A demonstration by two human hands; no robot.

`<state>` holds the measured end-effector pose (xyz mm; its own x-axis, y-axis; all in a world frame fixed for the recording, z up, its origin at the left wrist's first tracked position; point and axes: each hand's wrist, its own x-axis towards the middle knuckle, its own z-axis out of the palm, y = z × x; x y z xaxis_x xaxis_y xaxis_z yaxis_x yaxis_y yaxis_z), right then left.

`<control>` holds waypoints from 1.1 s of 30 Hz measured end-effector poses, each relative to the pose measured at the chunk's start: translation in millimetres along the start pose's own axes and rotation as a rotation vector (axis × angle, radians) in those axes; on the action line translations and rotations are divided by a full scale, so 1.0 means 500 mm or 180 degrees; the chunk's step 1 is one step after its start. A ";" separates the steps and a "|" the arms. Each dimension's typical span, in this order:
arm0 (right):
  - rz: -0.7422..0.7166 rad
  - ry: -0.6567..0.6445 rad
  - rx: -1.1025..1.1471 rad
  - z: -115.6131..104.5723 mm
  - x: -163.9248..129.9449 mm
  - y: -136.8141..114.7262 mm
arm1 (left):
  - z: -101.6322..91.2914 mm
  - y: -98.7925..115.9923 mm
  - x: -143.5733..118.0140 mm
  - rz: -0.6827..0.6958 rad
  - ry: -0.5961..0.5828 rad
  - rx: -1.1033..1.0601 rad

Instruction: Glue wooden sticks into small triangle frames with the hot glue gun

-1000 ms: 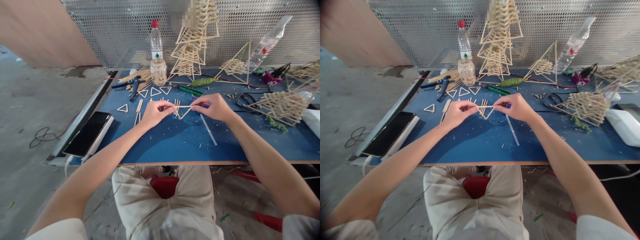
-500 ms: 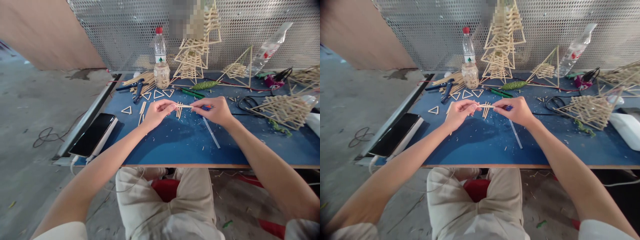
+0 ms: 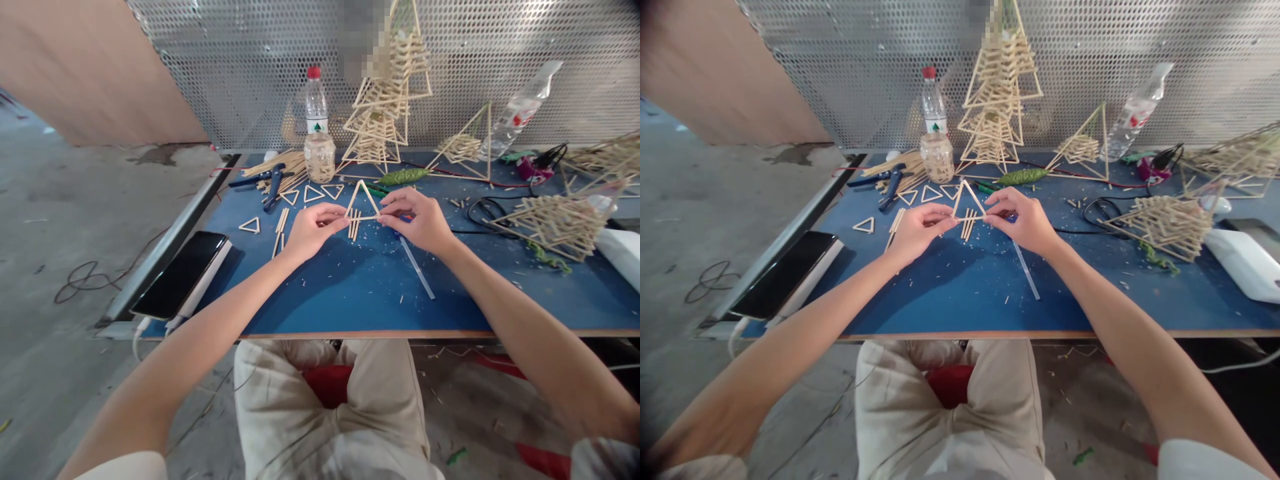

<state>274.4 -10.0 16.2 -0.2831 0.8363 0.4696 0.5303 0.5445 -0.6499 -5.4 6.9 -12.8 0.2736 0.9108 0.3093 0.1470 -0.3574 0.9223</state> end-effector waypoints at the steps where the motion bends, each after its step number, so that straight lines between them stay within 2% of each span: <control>1: 0.0003 0.0015 -0.0024 0.001 0.001 0.000 | -0.001 0.002 0.000 0.0041 0.0017 0.0054; 7: 0.0069 0.0045 0.0025 0.010 0.005 0.000 | -0.005 0.011 0.002 0.0077 0.0185 0.0269; 12: 0.0089 0.0019 0.0190 0.002 0.014 0.024 | -0.023 -0.006 0.015 0.0133 0.0486 0.0316; 16: 0.0209 0.0020 -0.0315 -0.022 0.022 0.060 | -0.051 -0.016 0.035 0.0173 0.0876 0.0390; 21: 0.0013 -0.0475 -0.1090 -0.055 0.023 0.102 | -0.077 -0.030 0.073 -0.0095 0.1112 0.0380; 25: 0.0263 -0.0681 -0.1252 -0.072 0.020 0.119 | -0.063 -0.046 0.112 -0.0405 0.0948 0.0578; 28: 0.0580 -0.1074 -0.1427 -0.077 0.018 0.121 | -0.035 -0.048 0.145 -0.0507 0.0881 0.0711; 31: 0.0729 -0.1343 -0.1574 -0.078 0.019 0.120 | -0.017 -0.034 0.178 -0.0789 0.0700 0.1005; 33: 0.0721 -0.1421 -0.1579 -0.078 0.020 0.119 | -0.023 -0.014 0.193 -0.0904 0.0413 0.1515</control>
<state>334.3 28.4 5.4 -0.3673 0.9301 -0.0041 0.8866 0.3488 -0.3037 9.2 99.5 12.9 0.0462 0.9919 0.1182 0.6181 -0.1213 0.7767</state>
